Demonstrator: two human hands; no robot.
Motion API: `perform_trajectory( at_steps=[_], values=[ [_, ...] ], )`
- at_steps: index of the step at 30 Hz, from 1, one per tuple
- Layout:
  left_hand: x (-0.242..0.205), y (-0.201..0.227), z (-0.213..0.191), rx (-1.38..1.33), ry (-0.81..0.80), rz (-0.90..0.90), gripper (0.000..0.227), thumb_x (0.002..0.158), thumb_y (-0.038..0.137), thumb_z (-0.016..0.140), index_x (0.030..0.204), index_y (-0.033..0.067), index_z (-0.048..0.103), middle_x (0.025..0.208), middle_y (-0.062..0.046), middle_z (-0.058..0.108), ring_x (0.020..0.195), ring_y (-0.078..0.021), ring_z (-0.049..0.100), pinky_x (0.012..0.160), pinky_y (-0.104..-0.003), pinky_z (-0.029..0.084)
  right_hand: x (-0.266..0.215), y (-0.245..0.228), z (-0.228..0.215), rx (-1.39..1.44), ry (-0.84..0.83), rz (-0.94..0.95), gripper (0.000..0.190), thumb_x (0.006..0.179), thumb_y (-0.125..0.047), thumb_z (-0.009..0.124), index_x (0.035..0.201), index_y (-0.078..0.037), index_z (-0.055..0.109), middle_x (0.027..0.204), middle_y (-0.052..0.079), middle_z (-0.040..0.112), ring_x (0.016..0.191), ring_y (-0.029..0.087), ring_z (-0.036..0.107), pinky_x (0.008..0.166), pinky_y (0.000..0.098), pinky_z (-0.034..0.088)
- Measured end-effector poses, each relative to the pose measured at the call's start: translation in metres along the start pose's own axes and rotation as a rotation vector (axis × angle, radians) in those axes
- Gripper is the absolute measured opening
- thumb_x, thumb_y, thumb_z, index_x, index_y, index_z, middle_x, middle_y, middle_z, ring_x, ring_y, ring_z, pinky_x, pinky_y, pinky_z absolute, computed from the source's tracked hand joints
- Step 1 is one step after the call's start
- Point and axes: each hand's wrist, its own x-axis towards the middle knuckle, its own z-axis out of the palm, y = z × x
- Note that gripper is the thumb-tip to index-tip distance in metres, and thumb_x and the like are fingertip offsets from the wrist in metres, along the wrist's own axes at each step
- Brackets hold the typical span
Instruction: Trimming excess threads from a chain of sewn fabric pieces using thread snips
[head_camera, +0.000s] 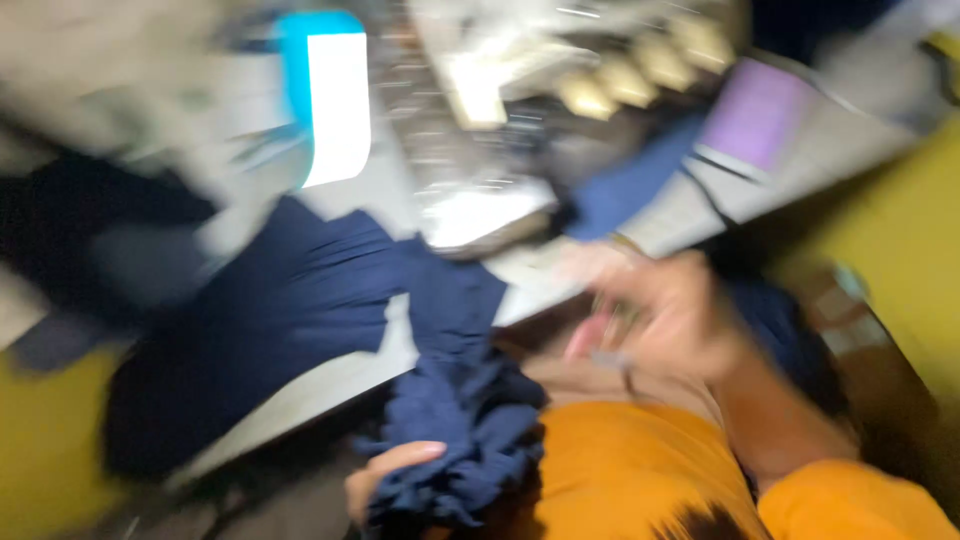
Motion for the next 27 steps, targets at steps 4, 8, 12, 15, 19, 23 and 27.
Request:
perform_trajectory(
  at_steps=[4,8,12,15,19,23,27],
  values=[
    [0.067,0.038,0.028,0.172,-0.024,-0.188,0.037,0.066,0.021,0.059,0.103,0.0196,0.063,0.096,0.008,0.065,0.078,-0.0025,0.064,0.079,-0.013,0.039,-0.064,0.005,-0.091,-0.133,0.575,-0.124,0.033,0.084,-0.003,0.05,0.11,0.004,0.03,0.103,0.018,0.042,0.073,0.024,0.056,0.064,0.0275,0.048],
    [0.134,0.104,0.071,0.608,-0.011,0.447,0.053,0.056,0.062,0.055,0.099,0.0321,0.054,0.057,0.014,0.058,0.047,-0.0085,0.058,0.054,-0.023,0.037,-0.141,-0.002,-0.135,-0.485,0.792,0.084,0.019,0.107,0.003,0.043,0.121,0.016,0.045,0.103,0.021,0.048,0.078,0.021,0.045,0.071,0.0246,0.035],
    [0.179,0.155,0.15,0.169,-0.271,0.835,0.044,0.078,0.049,0.042,0.103,0.0139,0.054,0.054,0.004,0.047,0.044,-0.0087,0.047,0.045,-0.021,0.03,-0.215,0.067,-0.198,-0.45,0.884,0.162,0.027,0.111,-0.024,0.036,0.114,0.001,0.045,0.12,0.01,0.045,0.09,0.014,0.042,0.078,0.0245,0.034],
    [0.184,0.16,0.2,-0.039,-0.476,0.86,0.037,0.081,0.041,0.047,0.111,0.02,0.045,0.096,0.005,0.06,0.071,-0.012,0.062,0.063,-0.021,0.043,-0.211,0.056,-0.211,-0.484,0.832,0.147,0.026,0.108,-0.023,0.039,0.113,0.001,0.046,0.112,0.011,0.046,0.085,0.015,0.042,0.076,0.0237,0.035],
    [0.195,0.143,0.267,-0.639,-0.413,0.38,0.038,0.069,0.022,0.061,0.103,0.0098,0.05,0.093,-0.003,0.056,0.082,-0.0126,0.058,0.077,-0.022,0.047,-0.2,0.043,-0.216,-0.511,0.734,0.166,0.024,0.102,-0.02,0.046,0.112,0.002,0.05,0.093,0.011,0.047,0.074,0.016,0.043,0.073,0.0219,0.035],
    [0.239,0.114,0.315,-1.048,-0.208,-0.457,0.059,0.059,0.025,0.072,0.106,0.0003,0.047,0.092,-0.015,0.051,0.082,-0.0262,0.049,0.07,-0.039,0.042,-0.178,0.029,-0.212,-0.522,0.648,0.179,0.025,0.096,-0.017,0.053,0.11,0.004,0.053,0.075,0.012,0.049,0.063,0.017,0.043,0.069,0.0202,0.036],
    [0.294,0.013,0.33,-0.908,-0.165,-0.552,0.064,0.057,0.027,0.076,0.109,0.0004,0.05,0.095,-0.017,0.054,0.082,-0.0265,0.054,0.067,-0.038,0.045,-0.114,0.018,-0.171,-0.351,0.551,-0.172,0.053,0.08,0.015,0.054,0.126,0.018,0.029,0.086,0.028,0.051,0.064,0.025,0.049,0.056,0.0328,0.044]
  ],
)
